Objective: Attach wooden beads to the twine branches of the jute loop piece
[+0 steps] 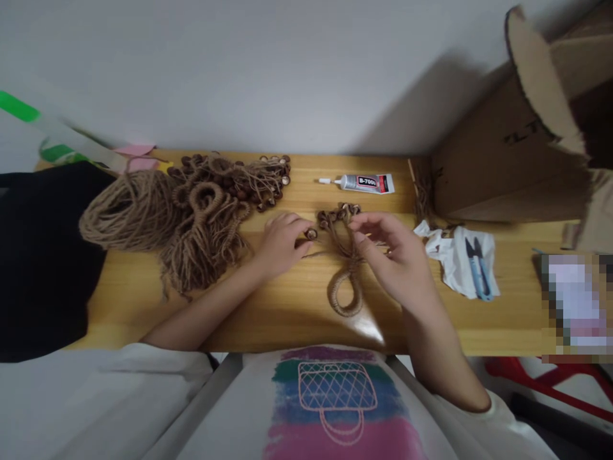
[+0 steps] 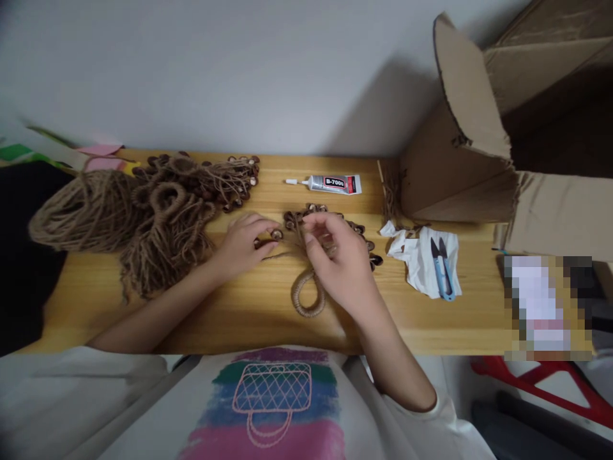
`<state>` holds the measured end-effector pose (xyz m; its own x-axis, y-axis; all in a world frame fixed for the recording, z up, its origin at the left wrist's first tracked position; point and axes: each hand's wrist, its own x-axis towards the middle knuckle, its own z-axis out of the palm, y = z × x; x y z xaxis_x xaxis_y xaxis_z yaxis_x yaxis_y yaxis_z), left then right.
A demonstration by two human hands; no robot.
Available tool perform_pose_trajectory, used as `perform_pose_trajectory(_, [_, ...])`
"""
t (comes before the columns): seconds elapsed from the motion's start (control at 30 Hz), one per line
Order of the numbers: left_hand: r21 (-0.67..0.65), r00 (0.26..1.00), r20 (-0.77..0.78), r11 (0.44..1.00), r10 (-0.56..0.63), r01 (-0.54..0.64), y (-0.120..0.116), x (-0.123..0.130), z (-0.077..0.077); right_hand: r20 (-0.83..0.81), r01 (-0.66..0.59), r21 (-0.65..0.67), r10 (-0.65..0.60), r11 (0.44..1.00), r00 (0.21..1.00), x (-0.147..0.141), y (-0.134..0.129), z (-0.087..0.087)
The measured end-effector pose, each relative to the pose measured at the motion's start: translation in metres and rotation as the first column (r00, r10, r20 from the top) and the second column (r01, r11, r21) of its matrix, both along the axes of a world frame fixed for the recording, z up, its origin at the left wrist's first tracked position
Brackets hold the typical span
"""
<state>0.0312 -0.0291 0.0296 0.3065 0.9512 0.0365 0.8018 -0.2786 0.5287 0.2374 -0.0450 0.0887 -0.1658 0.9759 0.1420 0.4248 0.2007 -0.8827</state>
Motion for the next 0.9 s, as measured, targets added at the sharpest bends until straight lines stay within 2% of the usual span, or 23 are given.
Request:
perform_pose_trajectory(0.17, [0.090,0.999,0.034,0.995,-0.043,0.040,0.002,-0.004,-0.008,-0.003,0.012,0.051,-0.012,0.999,1.000,-0.003,0.001,-0.003])
perform_pose_trajectory(0.33, [0.196,0.994,0.041,0.976,-0.102,0.092,0.000,-0.007,-0.010,0.183,-0.148,0.224,0.108,0.963,0.977,-0.011,0.004,-0.019])
perform_pose_trajectory(0.43, [0.257,0.992,0.022,0.959,-0.127,0.117,-0.001,-0.009,-0.011,0.259,-0.213,0.277,0.141,0.937,0.956,-0.015,0.005,-0.031])
perform_pose_trajectory(0.67, [0.313,0.988,0.029,0.940,-0.149,0.132,-0.001,-0.010,-0.018,0.236,-0.202,0.268,0.139,0.942,0.962,-0.022,0.002,-0.049])
perform_pose_trajectory(0.9, [0.366,0.985,0.043,0.920,-0.168,0.140,0.001,-0.011,-0.023,0.288,-0.275,0.237,0.203,0.932,0.936,-0.023,0.002,-0.059])
